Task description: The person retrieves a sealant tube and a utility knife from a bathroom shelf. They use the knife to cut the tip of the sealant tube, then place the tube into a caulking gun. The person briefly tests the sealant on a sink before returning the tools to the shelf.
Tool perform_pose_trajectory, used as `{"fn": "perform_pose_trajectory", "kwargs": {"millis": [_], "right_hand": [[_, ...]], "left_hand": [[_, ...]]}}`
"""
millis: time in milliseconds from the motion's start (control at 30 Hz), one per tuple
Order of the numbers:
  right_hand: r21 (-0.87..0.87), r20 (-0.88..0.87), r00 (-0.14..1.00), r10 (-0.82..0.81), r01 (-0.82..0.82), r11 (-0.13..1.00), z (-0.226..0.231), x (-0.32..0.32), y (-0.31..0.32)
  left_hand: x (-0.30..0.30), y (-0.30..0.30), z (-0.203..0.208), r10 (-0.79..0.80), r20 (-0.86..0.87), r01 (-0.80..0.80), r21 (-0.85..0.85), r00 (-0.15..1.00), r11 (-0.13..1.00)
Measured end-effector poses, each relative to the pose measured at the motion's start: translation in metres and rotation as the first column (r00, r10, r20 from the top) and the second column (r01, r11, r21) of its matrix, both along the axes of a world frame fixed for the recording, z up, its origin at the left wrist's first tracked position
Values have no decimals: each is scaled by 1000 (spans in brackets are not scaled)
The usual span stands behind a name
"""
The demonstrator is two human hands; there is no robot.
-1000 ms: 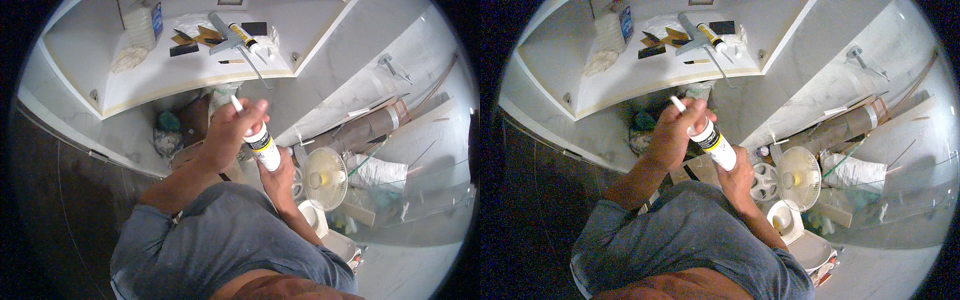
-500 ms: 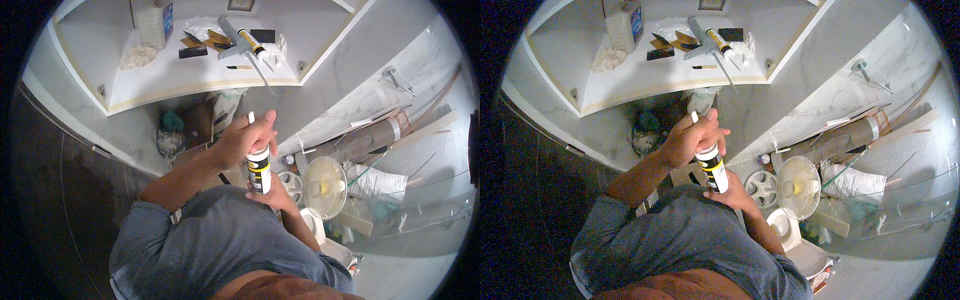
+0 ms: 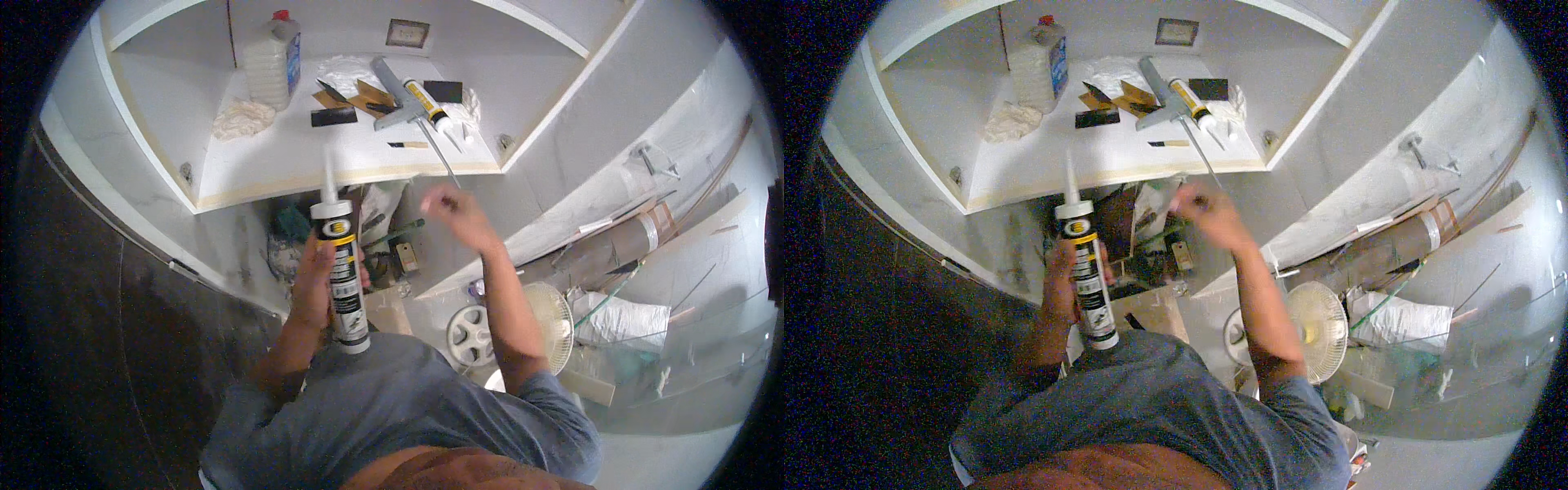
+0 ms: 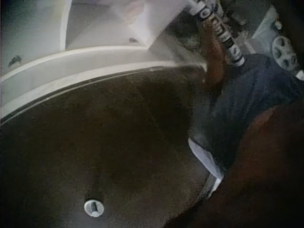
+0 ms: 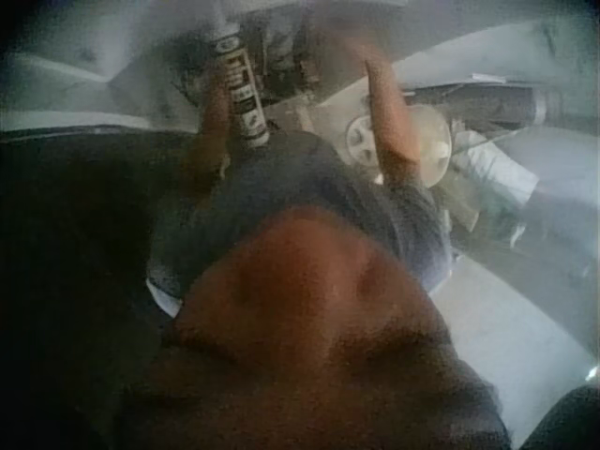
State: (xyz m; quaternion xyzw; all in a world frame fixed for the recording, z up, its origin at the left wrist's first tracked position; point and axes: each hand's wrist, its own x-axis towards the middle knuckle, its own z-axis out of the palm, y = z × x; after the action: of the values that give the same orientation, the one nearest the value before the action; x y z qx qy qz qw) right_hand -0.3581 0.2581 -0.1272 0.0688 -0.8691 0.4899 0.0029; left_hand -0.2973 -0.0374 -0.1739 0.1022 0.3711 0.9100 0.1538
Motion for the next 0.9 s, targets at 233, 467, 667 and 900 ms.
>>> {"fn": "perform_pose_trajectory", "kwargs": {"millis": [233,467,667,900], "right_hand": [[388,-578,780,-239,520,761,-31,-211,28],[554,-110,940,-323,328,765,-41,-312,12],[-285,118,930,-347,367,886,-40,-315,5],[-315,-262,913,-313,225,922,21,-206,-30]], "left_hand": [[9,-62,-27,192,73,-188,-61,979,980],[18,-100,-45,276,193,-264,-90,942,960],[9,-101,-18,275,110,-262,-120,955,958],[-4,-75,17,131,40,-132,26,991,991]]}}
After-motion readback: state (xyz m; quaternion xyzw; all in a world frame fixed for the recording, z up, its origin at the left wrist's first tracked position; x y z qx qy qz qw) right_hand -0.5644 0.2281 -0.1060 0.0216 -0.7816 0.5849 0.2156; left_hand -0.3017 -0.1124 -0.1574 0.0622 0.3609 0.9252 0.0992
